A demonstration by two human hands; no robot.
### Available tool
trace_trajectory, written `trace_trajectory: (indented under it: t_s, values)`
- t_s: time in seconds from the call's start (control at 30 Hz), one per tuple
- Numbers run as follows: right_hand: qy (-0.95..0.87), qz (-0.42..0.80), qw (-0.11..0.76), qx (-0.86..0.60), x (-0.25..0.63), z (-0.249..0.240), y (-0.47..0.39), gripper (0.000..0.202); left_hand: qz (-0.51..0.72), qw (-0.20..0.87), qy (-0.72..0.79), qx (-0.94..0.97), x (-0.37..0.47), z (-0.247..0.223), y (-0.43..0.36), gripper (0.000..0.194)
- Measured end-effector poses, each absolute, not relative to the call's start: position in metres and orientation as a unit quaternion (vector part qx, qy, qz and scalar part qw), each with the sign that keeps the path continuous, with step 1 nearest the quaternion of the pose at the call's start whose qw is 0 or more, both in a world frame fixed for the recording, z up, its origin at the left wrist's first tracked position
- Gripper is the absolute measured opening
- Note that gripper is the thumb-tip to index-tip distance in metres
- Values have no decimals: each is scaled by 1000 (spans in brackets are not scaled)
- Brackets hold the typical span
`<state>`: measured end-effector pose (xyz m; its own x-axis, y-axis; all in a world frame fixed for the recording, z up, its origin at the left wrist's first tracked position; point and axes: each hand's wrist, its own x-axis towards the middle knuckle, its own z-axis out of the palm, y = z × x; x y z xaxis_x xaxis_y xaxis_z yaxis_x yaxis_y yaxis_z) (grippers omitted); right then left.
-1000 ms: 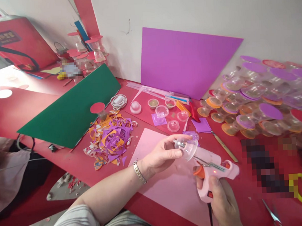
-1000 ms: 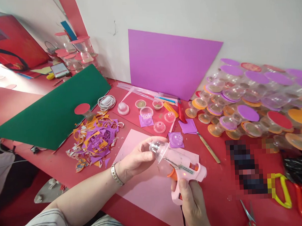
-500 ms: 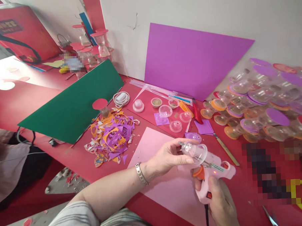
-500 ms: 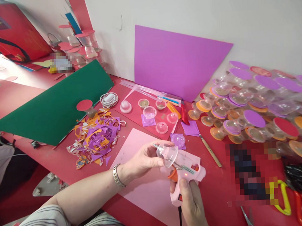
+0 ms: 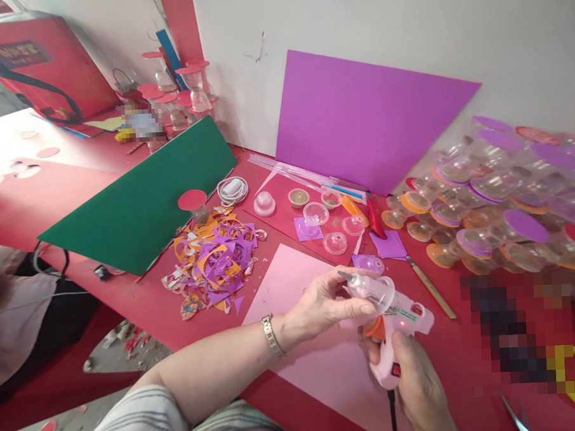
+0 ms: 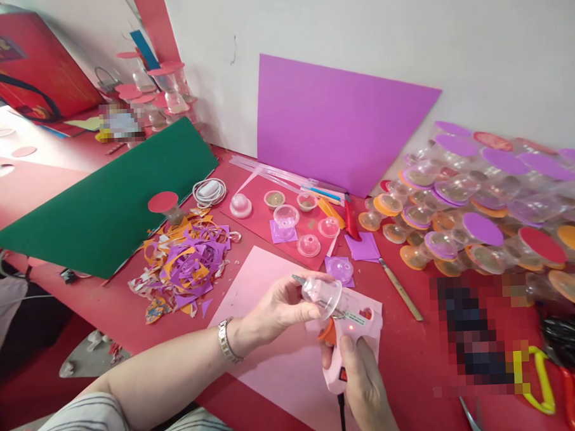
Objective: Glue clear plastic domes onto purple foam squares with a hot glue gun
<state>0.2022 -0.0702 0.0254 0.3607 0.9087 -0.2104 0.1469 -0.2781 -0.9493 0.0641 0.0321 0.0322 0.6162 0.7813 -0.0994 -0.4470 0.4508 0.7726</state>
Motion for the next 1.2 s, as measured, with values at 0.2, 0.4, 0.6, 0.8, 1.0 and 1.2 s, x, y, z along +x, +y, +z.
trace_trajectory:
  t_s: [0.2, 0.4, 0.6, 0.8, 1.0, 1.2]
  values:
    - [-372, 415, 476, -680, 204, 22, -70, 58, 373, 814, 242, 374, 66, 35, 29, 62]
    - [-370, 408, 474, -686, 202, 21, -71, 59, 371, 802, 248, 396, 68, 35, 28, 65]
    - [-373, 377, 485, -695, 209, 10, -73, 59, 371, 830, 239, 341, 68, 40, 29, 71]
    - [-564, 109, 465, -673, 225, -1, -77, 40, 377, 847, 208, 311, 70, 36, 25, 65]
    - [-757, -169, 359, -519, 221, 19, -58, 11, 345, 889, 170, 250, 71, 37, 21, 67]
    - [-770, -159, 351, -508, 210, 27, -52, 13, 354, 876, 183, 273, 68, 44, 20, 52]
